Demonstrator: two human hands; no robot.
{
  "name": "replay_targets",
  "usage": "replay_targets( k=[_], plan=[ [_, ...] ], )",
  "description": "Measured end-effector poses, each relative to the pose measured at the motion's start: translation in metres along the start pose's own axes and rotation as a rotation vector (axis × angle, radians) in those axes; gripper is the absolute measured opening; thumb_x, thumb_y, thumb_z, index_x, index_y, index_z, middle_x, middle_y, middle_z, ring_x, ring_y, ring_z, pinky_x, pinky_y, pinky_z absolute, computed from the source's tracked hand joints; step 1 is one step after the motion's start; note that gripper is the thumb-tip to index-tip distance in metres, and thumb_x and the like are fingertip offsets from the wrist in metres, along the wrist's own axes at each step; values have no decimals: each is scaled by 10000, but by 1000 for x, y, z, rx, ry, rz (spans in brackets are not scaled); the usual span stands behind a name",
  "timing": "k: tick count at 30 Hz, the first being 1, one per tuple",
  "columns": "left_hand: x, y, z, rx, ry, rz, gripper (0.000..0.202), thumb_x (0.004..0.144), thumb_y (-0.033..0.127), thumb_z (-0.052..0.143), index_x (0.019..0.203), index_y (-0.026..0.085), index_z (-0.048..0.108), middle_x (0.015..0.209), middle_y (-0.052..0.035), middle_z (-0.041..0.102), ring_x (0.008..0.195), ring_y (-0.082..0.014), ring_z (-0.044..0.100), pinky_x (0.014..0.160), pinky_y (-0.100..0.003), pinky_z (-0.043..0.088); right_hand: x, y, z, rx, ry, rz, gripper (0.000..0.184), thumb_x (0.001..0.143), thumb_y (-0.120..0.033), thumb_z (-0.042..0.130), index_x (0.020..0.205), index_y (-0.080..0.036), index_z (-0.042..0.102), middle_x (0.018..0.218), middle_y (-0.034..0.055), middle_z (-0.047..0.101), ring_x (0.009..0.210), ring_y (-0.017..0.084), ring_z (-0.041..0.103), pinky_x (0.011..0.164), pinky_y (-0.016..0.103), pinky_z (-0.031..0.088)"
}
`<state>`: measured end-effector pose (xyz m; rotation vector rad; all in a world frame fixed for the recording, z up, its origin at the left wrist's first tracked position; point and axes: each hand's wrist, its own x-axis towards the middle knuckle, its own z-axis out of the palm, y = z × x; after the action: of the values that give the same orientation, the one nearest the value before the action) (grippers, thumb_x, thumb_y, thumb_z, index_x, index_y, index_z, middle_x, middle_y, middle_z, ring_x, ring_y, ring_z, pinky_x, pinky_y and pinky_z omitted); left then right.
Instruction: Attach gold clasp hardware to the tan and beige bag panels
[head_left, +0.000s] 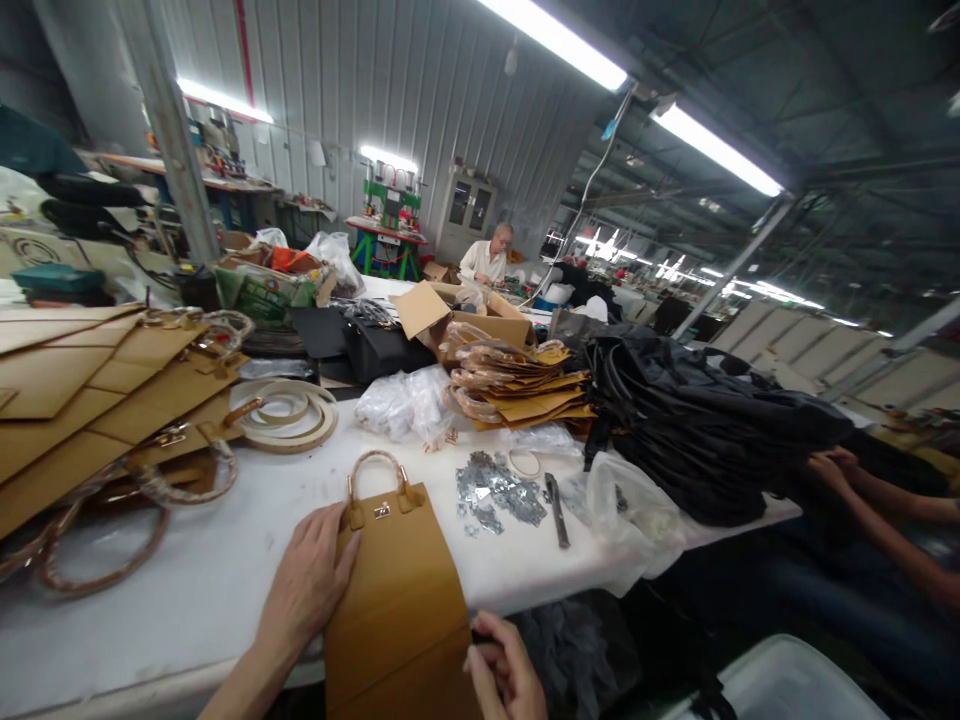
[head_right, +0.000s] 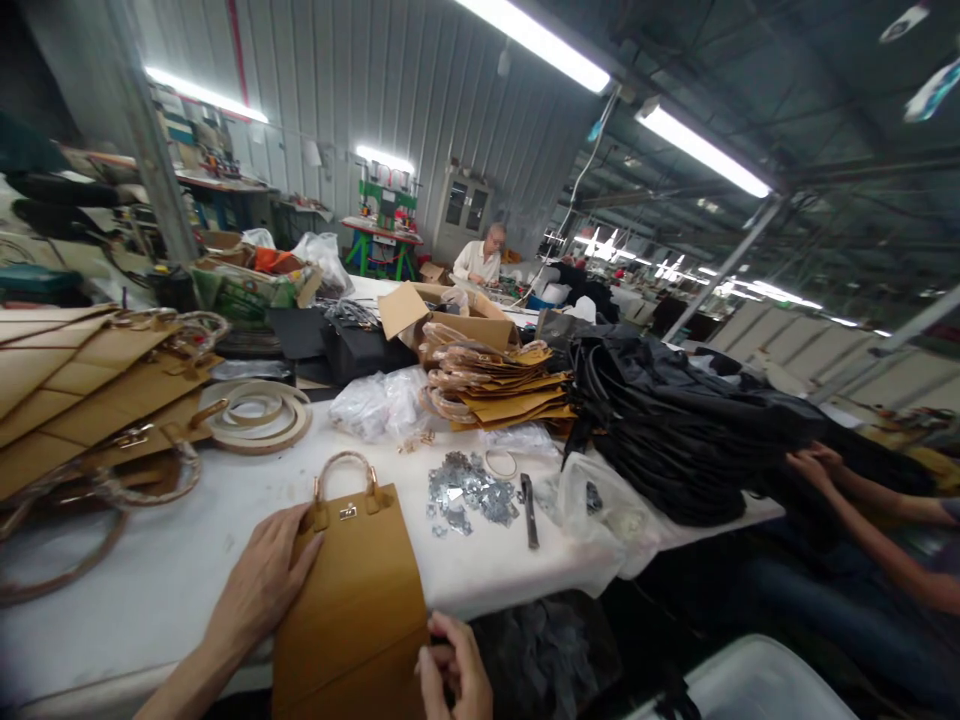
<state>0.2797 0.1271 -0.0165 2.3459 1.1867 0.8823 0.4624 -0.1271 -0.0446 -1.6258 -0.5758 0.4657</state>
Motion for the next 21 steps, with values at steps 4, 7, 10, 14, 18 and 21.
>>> replay_targets(
  k=[4,7,10,14,18,21],
  plan=[
    [-1,4,-3,59,-4,26,421,1001,403,496,1334,156,565,1282,-153,660,1244,-338,571,1125,-528,453,76,-45,15,-46,-166,-91,458,909,-522,715,1225,-191,698,1154,119,744,963,246,725,874,325,604],
    [-2,7,-6,85,1,27,399,1009,353,491,1342,141,556,1283,-149,654,1243,-329,566,1125,-524,457,152,-58,38,-80,-148,-171,452,914,-516,652,1202,-168,691,1161,128,742,1039,262,713,937,369,588],
    [-3,10,-8,82,5,22,384,1004,312,505,1344,139,553,1281,-139,654,1236,-316,568,1119,-516,469,221,-57,68,-332,-190,-244,423,893,-427,580,1197,-154,690,1196,142,732,1084,263,701,991,381,556],
    [-4,9,-8,56,32,20,359,981,254,524,1326,165,561,1265,-120,663,1217,-298,581,1098,-503,490,281,-52,100,-476,-242,-258,485,758,-264,629,1226,-155,693,1251,158,710,1157,300,671,1076,431,497],
    [-5,9,-7,39,74,17,343,962,222,533,1301,187,574,1241,-111,676,1191,-290,603,1082,-503,503,311,-50,124,-542,-299,-263,616,671,-164,649,1287,-154,671,1386,162,649,1351,324,559,1185,433,392],
    [-4,9,-5,29,83,-1,337,951,199,530,1284,198,585,1227,-107,681,1182,-289,613,1064,-494,517,321,-48,138,-546,-361,-271,571,693,-189,689,1265,-193,686,1338,129,690,1314,318,597,1128,401,456]
  ],
)
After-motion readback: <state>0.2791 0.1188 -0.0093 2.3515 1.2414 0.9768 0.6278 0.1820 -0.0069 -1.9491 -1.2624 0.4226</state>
